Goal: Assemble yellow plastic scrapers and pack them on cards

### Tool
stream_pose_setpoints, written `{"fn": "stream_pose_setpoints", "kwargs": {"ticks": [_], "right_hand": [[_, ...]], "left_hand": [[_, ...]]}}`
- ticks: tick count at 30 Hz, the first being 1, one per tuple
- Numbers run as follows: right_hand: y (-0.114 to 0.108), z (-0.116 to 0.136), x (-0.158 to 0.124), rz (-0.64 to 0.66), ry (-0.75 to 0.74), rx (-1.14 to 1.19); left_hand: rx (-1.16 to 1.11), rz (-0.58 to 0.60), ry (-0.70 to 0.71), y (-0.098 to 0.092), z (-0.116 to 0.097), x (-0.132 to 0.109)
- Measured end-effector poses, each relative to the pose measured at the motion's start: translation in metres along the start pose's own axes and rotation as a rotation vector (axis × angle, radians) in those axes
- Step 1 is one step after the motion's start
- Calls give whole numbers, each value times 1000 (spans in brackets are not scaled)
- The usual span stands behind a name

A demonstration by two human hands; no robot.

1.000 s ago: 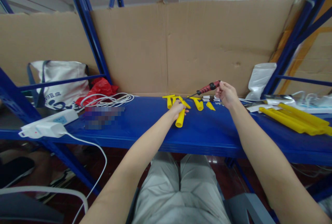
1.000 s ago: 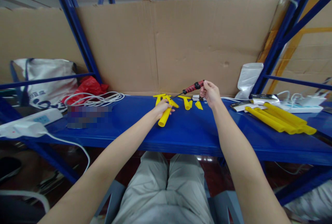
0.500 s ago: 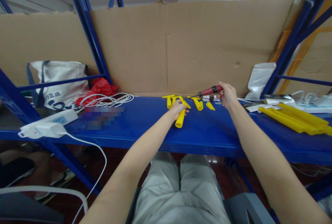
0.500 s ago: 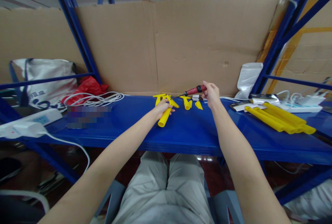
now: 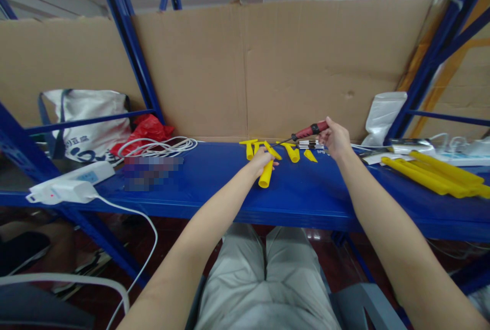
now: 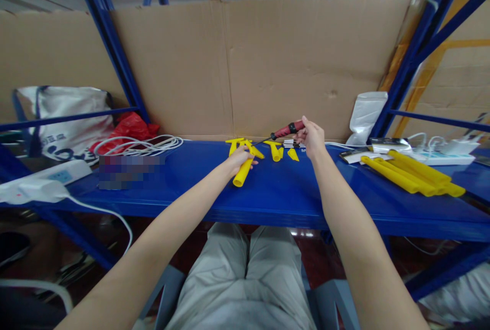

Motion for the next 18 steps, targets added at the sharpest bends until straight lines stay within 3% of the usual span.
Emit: {"fn": "stream_pose_setpoints", "kwargs": {"ticks": [8,18], "right_hand": [[6,2,-4,59,-12,-39],[2,4,-3,3,-73,-122]], "left_hand": [[-3,-22,-14,-1,0,-3],[11,-25,2,-1,-1,-2]]}}
Point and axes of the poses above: each hand's wrist, its own x-axis towards the middle knuckle, its own y-axis out of the palm, z = x × y, the point moved 7 cm from there along x, towards the middle knuckle, and after that the axes turned 9 degrees about z, right-handed, at the moved point
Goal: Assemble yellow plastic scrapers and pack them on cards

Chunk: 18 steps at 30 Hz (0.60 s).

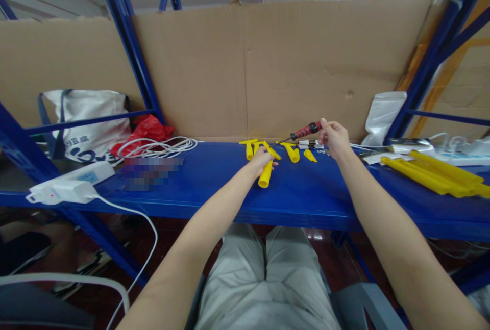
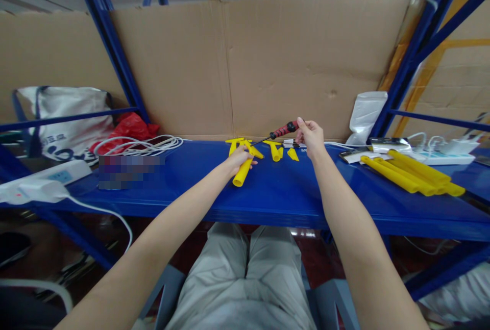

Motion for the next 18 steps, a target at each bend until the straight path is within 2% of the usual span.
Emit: {"fn": "stream_pose_setpoints", "kwargs": {"ticks": [13,18], "right_hand": [[-6,-2,2,-116,-9,-51],[-11,0,1,-180,-16,-127]], "left_hand": [[-8,10,48,1,-2,3],[11,-115,112,-9,-6,4]]}}
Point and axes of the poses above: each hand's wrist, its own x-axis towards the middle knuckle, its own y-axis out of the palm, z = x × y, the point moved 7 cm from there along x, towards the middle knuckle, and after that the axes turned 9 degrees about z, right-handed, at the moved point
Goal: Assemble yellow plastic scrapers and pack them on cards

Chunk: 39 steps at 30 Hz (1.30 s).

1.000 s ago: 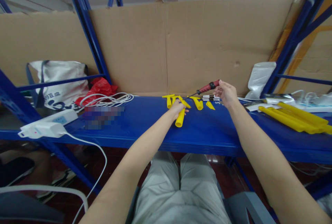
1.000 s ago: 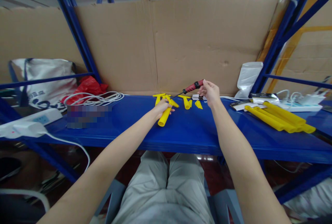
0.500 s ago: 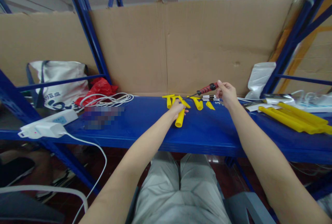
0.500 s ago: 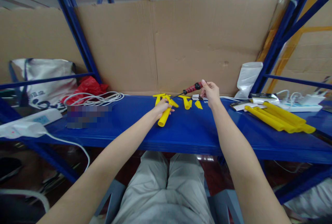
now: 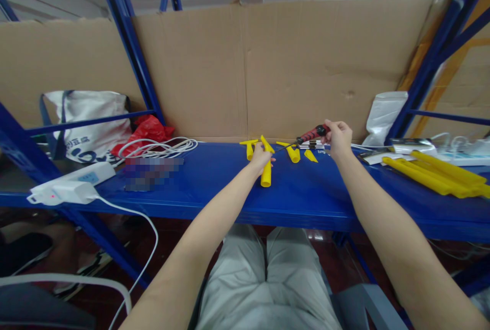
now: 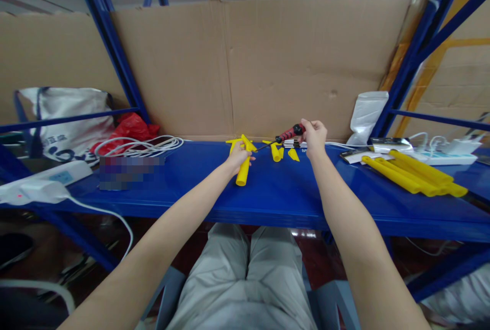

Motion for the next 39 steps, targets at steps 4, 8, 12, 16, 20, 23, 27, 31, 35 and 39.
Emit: {"fn": "stream_pose_setpoints", "kwargs": {"ticks": [4,8,12,16,20,23,27,31,35,39], "right_hand": [[10,0,-8,73,46,-114],[25,1,-16,165,71,-192],[29,-4,-18,236,178,-289],[26,-20,-22,398,405,-477],[25,-35,-30,589,546,-652],[24,-46,-36,687,616,-797],[27,-56,-40,786,636,-887],[30,-56,-41,828,583,-922],[29,-53,-31,787,471,-1020],[22,-53,-20,750,412,-1175]], "left_hand": [[22,-65,18,-7,0,3],[88,-93,33,-10,-1,5],[156,-137,61,-13,0,8],[213,-119,101,-13,2,15],[269,-62,170,-8,3,21],[291,-5,169,-3,5,21],[347,42,133,2,7,18],[407,37,148,4,4,13],[462,23,168,4,4,12],[589,60,187,7,3,15]]}}
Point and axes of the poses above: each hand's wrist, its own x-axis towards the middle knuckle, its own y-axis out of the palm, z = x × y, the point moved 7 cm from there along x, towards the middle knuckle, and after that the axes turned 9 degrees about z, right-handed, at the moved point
